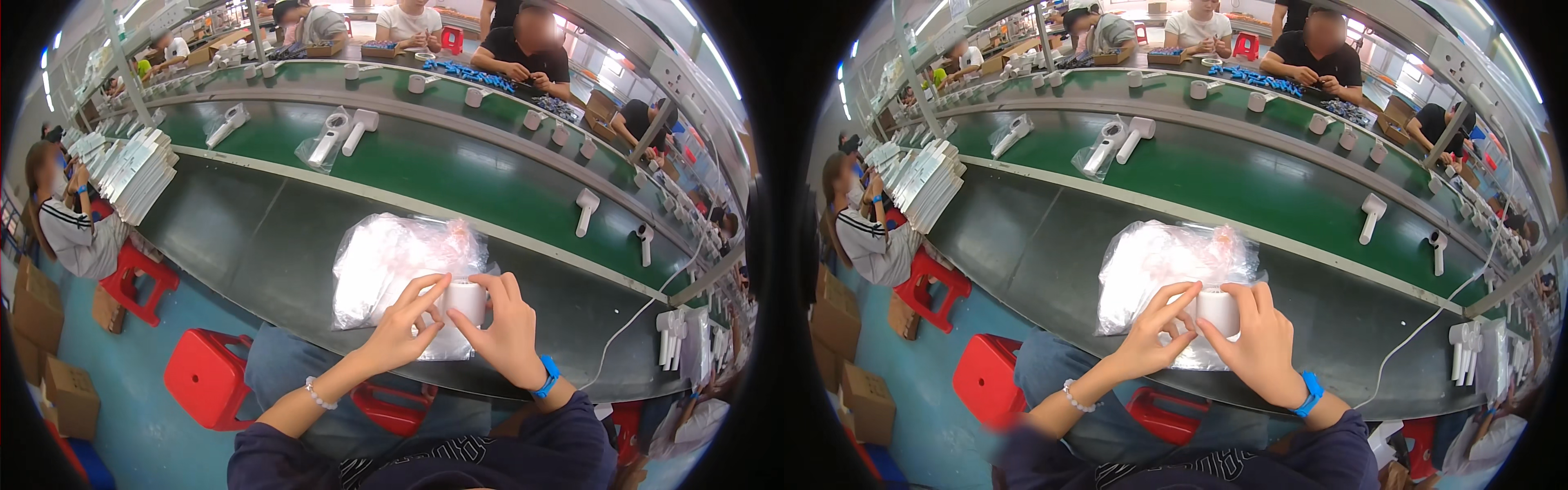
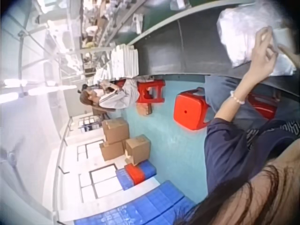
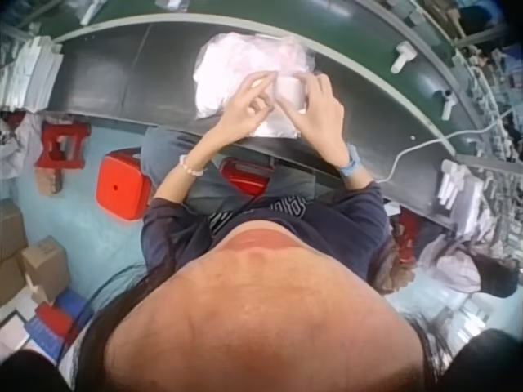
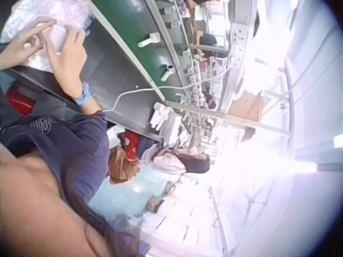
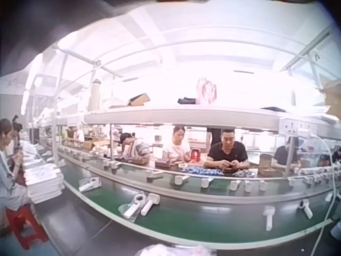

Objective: Packaging small handheld fans into plastic bags on an electronics factory assembly line.

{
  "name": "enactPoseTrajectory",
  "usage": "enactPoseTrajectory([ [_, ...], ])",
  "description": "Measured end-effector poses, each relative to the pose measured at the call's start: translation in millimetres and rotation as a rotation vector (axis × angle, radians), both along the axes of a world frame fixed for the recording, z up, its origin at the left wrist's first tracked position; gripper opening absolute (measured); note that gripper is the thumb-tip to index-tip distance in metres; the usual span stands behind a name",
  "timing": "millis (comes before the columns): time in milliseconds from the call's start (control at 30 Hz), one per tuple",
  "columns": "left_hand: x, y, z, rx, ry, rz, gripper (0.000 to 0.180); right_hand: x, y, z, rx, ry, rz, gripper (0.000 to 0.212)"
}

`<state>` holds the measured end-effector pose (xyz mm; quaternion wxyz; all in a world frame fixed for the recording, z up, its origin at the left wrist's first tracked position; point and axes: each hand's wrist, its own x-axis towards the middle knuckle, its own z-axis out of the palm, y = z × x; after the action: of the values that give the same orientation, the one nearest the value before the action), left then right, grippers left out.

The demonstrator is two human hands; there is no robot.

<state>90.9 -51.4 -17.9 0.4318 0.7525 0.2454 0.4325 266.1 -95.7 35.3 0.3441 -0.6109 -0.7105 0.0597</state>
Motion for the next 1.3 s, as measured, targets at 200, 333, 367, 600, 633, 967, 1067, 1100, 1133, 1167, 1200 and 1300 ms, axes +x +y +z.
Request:
enactPoseTrajectory([
  [200,6,-4,2,-0.128,-0.006,-0.052,0.068,9,-1,2,0.036,-0.102,-0.003,0.044],
  [333,8,-6,3,-0.182,0.005,-0.117,0.068,26,-2,15,-0.176,0.168,0.066,0.044],
  [367,10,-7,3,-0.184,0.009,-0.137,0.069,27,-4,14,-0.178,0.166,0.060,0.044],
  [600,15,-11,-2,-0.242,0.009,-0.135,0.068,4,-16,-21,0.044,-0.032,-0.105,0.045],
  [633,18,-13,-2,-0.224,0.002,-0.139,0.068,3,-16,-28,0.075,-0.068,-0.138,0.046],
  [967,6,5,6,-0.741,-0.433,-0.449,0.064,24,-4,-36,0.208,-0.138,0.228,0.066],
  [1067,16,4,8,-0.790,-0.456,-0.576,0.064,54,21,-72,0.395,0.034,0.422,0.071],
  [1100,17,5,6,-0.788,-0.463,-0.563,0.064,60,26,-68,0.362,0.014,0.422,0.073],
  [1133,19,6,4,-0.564,-0.376,-0.451,0.065,63,34,-61,0.367,0.034,0.352,0.072],
  [1167,18,8,2,-0.343,-0.282,-0.336,0.066,67,44,-54,0.371,0.056,0.281,0.071],
  [1200,13,12,-3,-0.203,-0.108,-0.234,0.065,70,62,-50,0.368,0.178,0.208,0.067],
  [1300,13,16,-39,0.237,0.271,-0.166,0.060,68,123,-12,0.412,0.361,0.054,0.047],
])
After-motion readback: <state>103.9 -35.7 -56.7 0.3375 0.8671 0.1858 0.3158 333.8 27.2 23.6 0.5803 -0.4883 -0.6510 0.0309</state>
